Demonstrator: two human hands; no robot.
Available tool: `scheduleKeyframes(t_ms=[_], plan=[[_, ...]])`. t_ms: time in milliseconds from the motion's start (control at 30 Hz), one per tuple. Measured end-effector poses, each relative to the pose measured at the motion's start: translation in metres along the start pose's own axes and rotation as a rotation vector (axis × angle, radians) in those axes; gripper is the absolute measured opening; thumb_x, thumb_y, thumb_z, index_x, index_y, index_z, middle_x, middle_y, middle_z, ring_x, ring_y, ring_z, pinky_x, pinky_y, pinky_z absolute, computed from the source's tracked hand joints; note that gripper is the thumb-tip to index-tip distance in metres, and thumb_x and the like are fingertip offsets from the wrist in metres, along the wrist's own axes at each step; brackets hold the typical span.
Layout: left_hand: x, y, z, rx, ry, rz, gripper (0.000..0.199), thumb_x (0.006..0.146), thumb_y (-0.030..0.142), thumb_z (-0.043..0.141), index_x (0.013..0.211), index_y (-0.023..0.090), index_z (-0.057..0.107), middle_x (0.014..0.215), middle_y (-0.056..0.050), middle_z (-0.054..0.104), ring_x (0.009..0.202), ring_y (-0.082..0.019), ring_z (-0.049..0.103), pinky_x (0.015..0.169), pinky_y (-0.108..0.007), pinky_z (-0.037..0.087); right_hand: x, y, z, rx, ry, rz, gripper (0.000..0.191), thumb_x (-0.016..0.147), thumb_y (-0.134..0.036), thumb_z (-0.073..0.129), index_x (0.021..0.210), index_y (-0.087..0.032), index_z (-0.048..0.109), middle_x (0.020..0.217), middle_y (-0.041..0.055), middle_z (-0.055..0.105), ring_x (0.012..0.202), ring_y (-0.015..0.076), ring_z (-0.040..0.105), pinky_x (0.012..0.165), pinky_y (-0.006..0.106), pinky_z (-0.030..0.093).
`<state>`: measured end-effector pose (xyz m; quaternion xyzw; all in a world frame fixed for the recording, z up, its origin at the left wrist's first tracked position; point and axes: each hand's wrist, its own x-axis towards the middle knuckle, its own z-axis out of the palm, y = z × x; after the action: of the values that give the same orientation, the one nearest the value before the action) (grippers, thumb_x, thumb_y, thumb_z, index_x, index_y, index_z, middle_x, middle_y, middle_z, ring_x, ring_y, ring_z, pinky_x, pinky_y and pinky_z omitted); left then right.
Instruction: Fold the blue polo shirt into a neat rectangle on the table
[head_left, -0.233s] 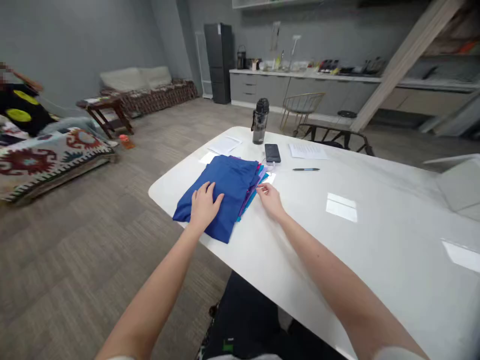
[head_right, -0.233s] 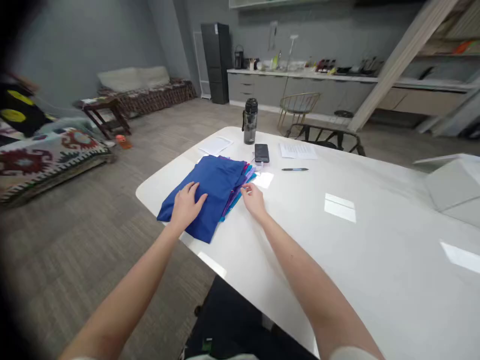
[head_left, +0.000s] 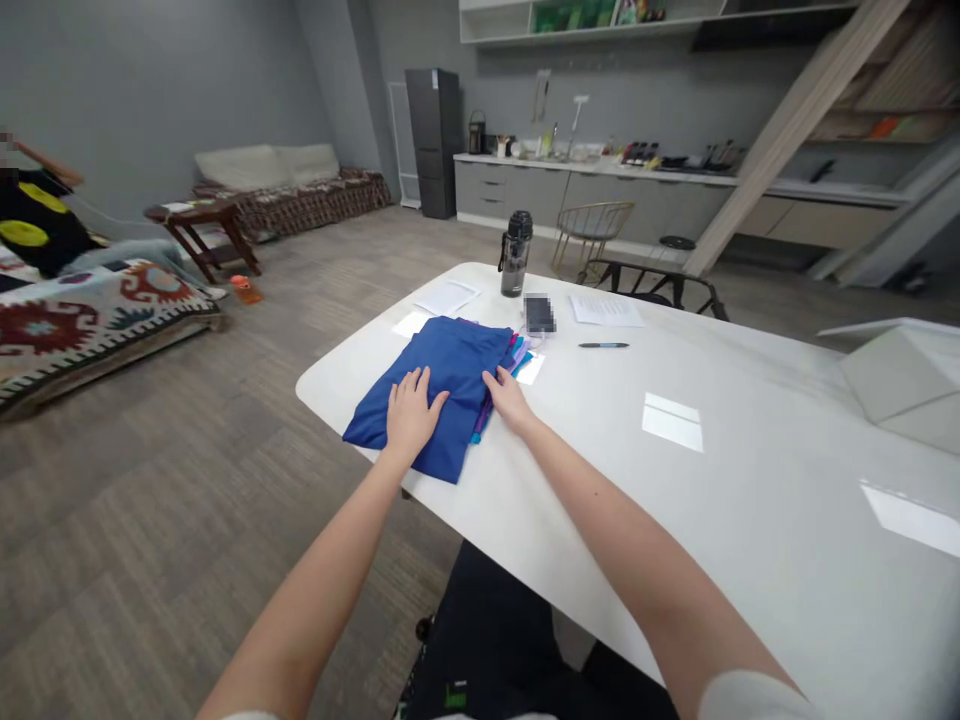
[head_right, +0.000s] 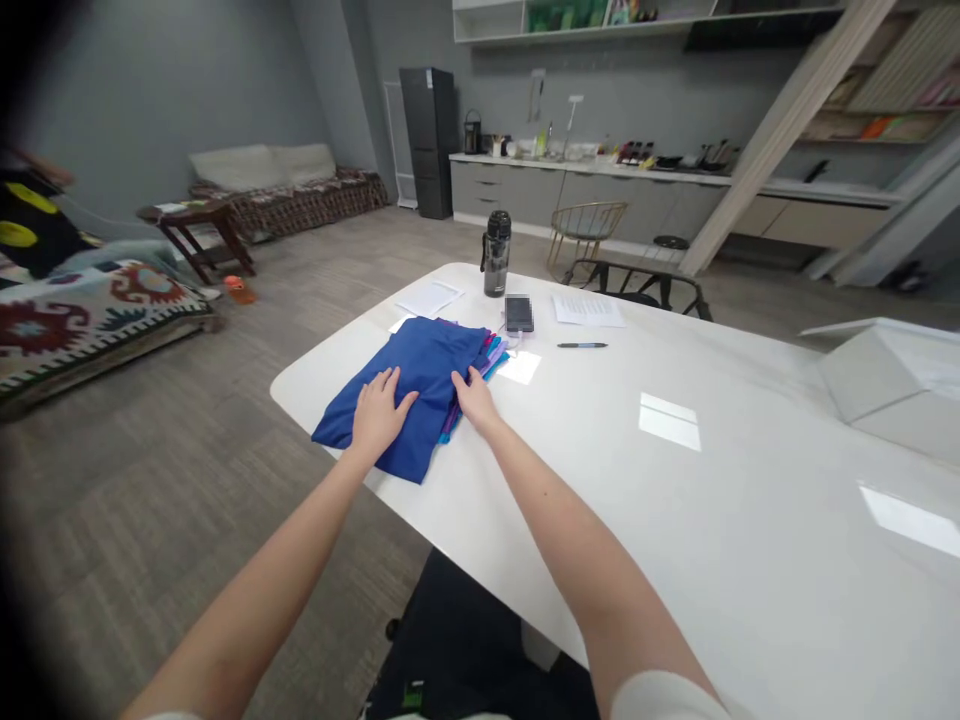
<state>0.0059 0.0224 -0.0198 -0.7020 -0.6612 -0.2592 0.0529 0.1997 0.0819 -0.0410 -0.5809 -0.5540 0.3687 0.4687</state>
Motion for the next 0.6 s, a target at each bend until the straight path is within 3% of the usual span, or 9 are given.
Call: scheduleKeyframes(t_ms=[100, 167, 267, 367, 467, 600], plan=[[-0.004, -0.008, -0.005, -0.08, 0.067, 0.019, 0.045, 0.104, 0.042, 0.038, 0.132, 0.017, 0.063, 0.138, -0.014, 0.063, 0.129, -0.03, 0.056, 0.112, -0.046, 0.039, -0.007, -0.008, 0.006, -0.126, 0.105, -0.007, 0.039, 0.087, -0.048, 0.064, 0.113, -0.018, 0.066, 0.116, 0.013, 0.067, 0.105, 0.0249, 0.063, 0.098, 0.038, 0.047], [-0.007, -0.013, -0.011, -0.093, 0.086, 0.029, 0.039, 0.104, 0.038, 0.038, 0.116, 0.018, 0.069, 0.121, -0.013, 0.07, 0.114, -0.029, 0.063, 0.101, -0.043, 0.045, -0.012, -0.013, 0.008, -0.21, 0.146, -0.033, 0.028, 0.086, -0.045, 0.065, 0.095, -0.019, 0.068, 0.103, 0.0099, 0.067, 0.095, 0.0237, 0.062, 0.093, 0.036, 0.047], [-0.008, -0.016, -0.021, -0.089, 0.107, 0.041, 0.031, 0.102, 0.036, 0.042, 0.1, 0.02, 0.069, 0.103, -0.01, 0.071, 0.101, -0.028, 0.063, 0.089, -0.04, 0.046, -0.014, -0.02, 0.006, -0.194, 0.091, -0.022, 0.022, 0.085, -0.042, 0.064, 0.078, -0.021, 0.064, 0.078, 0.0022, 0.062, 0.075, 0.0195, 0.058, 0.076, 0.032, 0.046], [-0.005, -0.013, -0.029, -0.185, 0.147, 0.046, 0.027, 0.101, 0.035, 0.044, 0.094, 0.021, 0.066, 0.097, -0.008, 0.069, 0.097, -0.026, 0.062, 0.088, -0.038, 0.045, -0.014, -0.025, -0.002, -0.071, 0.048, -0.056, 0.023, 0.082, -0.04, 0.065, 0.073, -0.021, 0.058, 0.068, -0.0018, 0.056, 0.067, 0.0163, 0.052, 0.065, 0.029, 0.04], [-0.003, -0.005, -0.034, -0.352, 0.141, 0.062, 0.025, 0.102, 0.035, 0.044, 0.093, 0.021, 0.062, 0.095, -0.007, 0.066, 0.093, -0.022, 0.062, 0.086, -0.035, 0.045, -0.017, -0.026, -0.014, 0.053, -0.106, -0.062, 0.025, 0.077, -0.041, 0.068, 0.069, -0.02, 0.056, 0.064, -0.0025, 0.055, 0.063, 0.0141, 0.049, 0.061, 0.027, 0.038], [-0.005, 0.018, -0.04, -0.548, 0.067, 0.098, 0.022, 0.103, 0.034, 0.043, 0.094, 0.02, 0.057, 0.092, -0.004, 0.062, 0.088, -0.019, 0.06, 0.084, -0.032, 0.045, -0.02, -0.022, -0.035, 0.178, -0.371, 0.136, 0.027, 0.068, -0.04, 0.074, 0.066, -0.02, 0.056, 0.059, -0.003, 0.053, 0.057, 0.013, 0.048, 0.053, 0.025, 0.037]])
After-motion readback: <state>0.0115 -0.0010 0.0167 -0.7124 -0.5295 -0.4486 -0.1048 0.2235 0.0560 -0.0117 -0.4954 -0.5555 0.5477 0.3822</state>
